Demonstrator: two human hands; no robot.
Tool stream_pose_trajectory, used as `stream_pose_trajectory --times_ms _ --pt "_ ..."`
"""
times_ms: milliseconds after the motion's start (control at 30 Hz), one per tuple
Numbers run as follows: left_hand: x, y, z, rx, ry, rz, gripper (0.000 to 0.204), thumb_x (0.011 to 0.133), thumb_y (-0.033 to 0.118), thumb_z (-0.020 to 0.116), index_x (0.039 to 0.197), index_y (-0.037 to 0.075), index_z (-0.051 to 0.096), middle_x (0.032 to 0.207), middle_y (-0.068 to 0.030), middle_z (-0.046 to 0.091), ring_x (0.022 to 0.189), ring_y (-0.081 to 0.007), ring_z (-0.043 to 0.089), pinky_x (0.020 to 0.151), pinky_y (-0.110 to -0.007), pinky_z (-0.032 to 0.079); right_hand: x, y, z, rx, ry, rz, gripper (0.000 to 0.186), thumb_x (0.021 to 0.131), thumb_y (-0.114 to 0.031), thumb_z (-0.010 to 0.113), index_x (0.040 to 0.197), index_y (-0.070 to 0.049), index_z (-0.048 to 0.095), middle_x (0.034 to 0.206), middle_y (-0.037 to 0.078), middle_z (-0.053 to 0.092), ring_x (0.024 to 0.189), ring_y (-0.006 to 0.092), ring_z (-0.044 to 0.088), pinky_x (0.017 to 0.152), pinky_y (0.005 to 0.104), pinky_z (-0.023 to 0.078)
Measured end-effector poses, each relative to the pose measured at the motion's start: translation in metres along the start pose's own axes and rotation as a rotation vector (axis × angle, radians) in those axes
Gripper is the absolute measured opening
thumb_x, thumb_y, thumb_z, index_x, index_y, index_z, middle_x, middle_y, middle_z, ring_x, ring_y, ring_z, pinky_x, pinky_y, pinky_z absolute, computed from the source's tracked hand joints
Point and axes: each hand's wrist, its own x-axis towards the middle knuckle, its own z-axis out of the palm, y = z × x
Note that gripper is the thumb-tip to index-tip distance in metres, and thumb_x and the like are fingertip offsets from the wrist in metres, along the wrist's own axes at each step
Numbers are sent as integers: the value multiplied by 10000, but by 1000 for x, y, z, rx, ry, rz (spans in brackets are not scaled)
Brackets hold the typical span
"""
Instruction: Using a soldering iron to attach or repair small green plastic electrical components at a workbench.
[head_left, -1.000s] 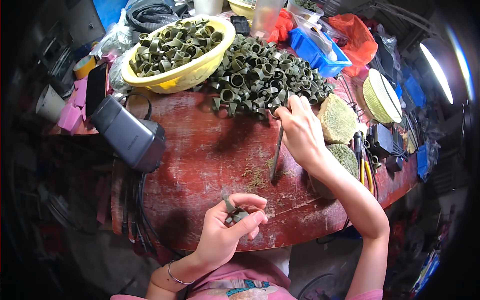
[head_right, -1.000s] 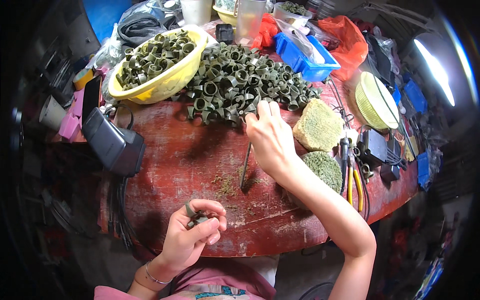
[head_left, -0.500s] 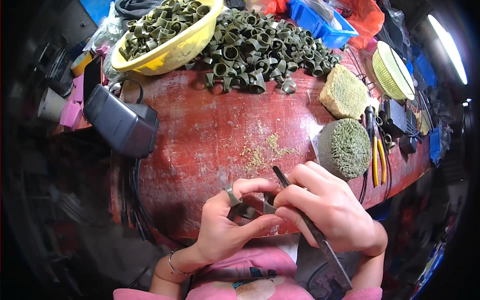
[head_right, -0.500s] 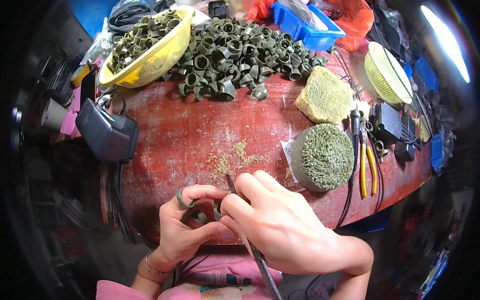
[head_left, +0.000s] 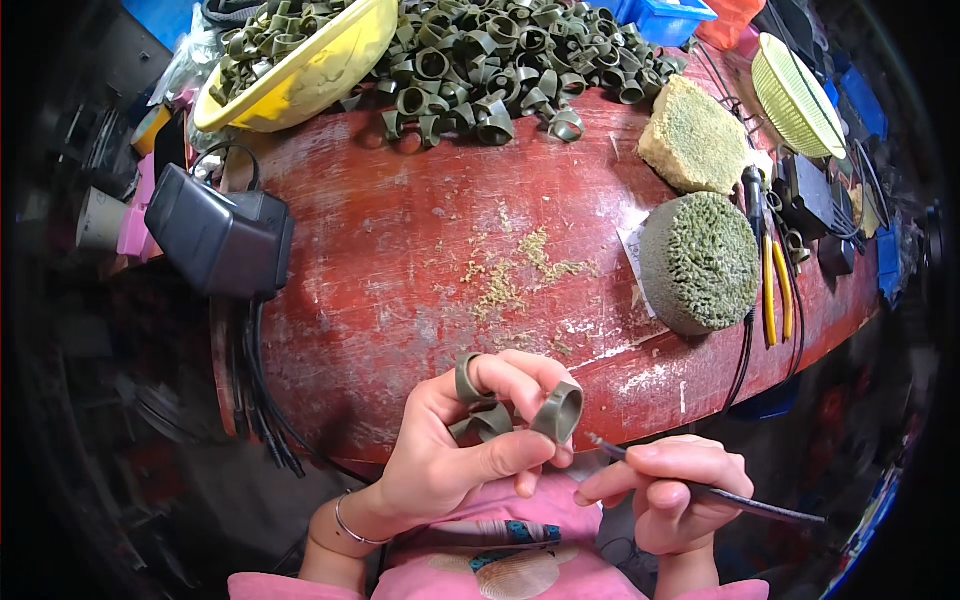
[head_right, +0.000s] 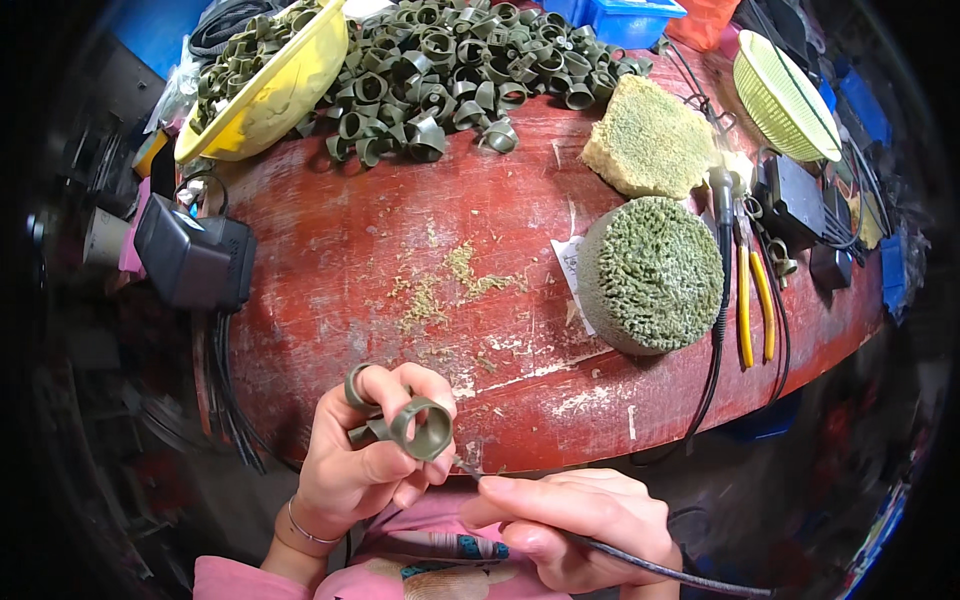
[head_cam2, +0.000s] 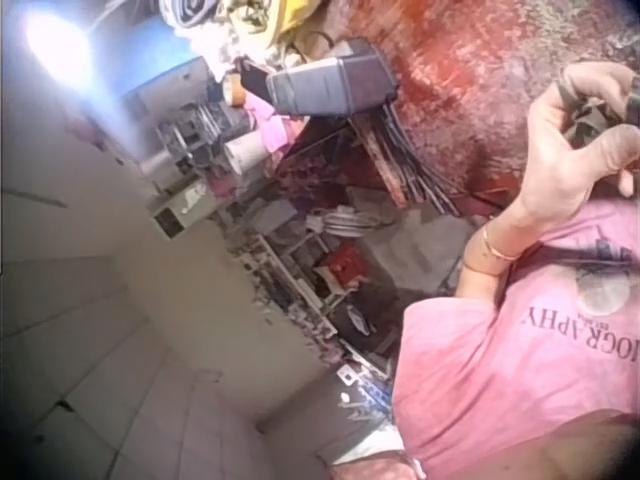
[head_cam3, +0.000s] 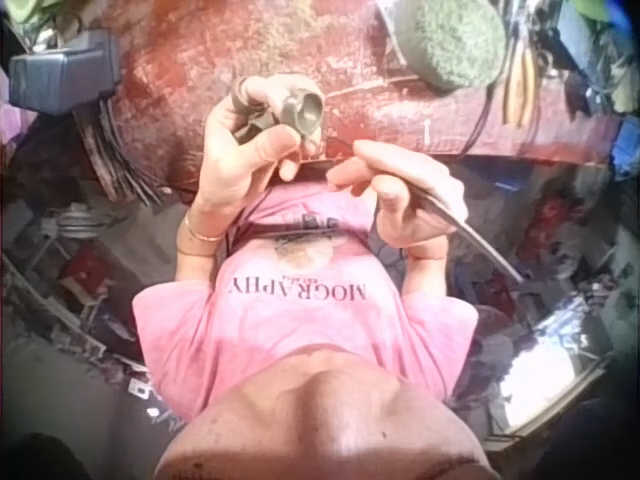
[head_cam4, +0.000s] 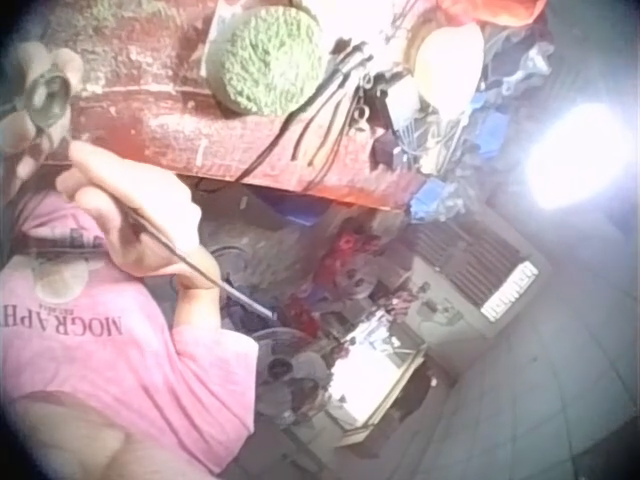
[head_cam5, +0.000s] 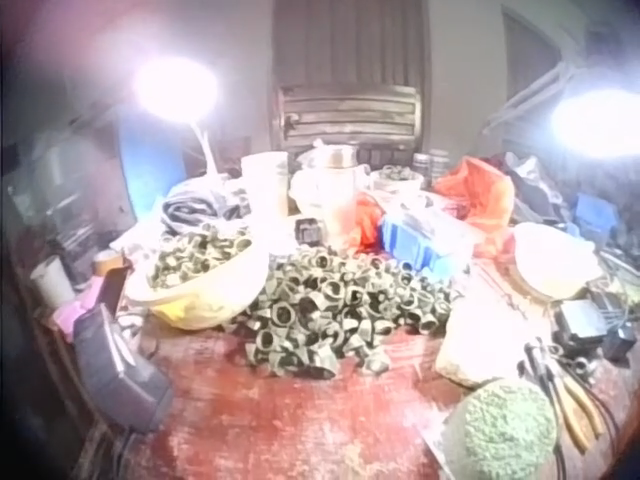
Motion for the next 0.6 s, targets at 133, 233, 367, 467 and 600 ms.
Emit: stream_pose_trajectory --times_ms 133,233,367,467,600 --pt "-2 0 5 125 14 89 204 725 52 687 787 12 497 976 -200 501 654 -179 585 442 -184 459 -2 6 1 49 14 -38 351 891 -378 456 878 -28 485 494 124 590 362 143 541 327 216 394" --pt "-3 -5 -3 399 -68 308 206 716 76 705 738 11 511 949 -197 521 669 -184 593 510 -230 502 -2 6 -2 159 -46 -41 346 887 -356 476 881 -10 495 489 130 585 381 152 558 336 220 406" --pt "-3 -6 -5 550 -98 465 204 706 77 716 723 16 522 924 -173 540 688 -187 596 575 -266 523 -2 5 -4 352 -65 35 323 875 -324 514 846 -3 530 494 142 583 411 183 583 355 232 432" --pt "-1 -4 -6 590 -145 507 202 706 65 713 715 18 516 921 -173 543 699 -192 598 577 -272 524 4 3 -6 398 -93 93 315 868 -316 528 821 -4 543 502 145 584 425 201 592 377 260 465" --pt "-3 -5 -6 526 -122 439 209 709 51 706 705 10 502 905 -192 545 673 -191 602 539 -263 518 -1 21 -21 471 -303 -34 255 815 -15 568 1059 54 541 850 201 635 719 261 644 621 325 524"
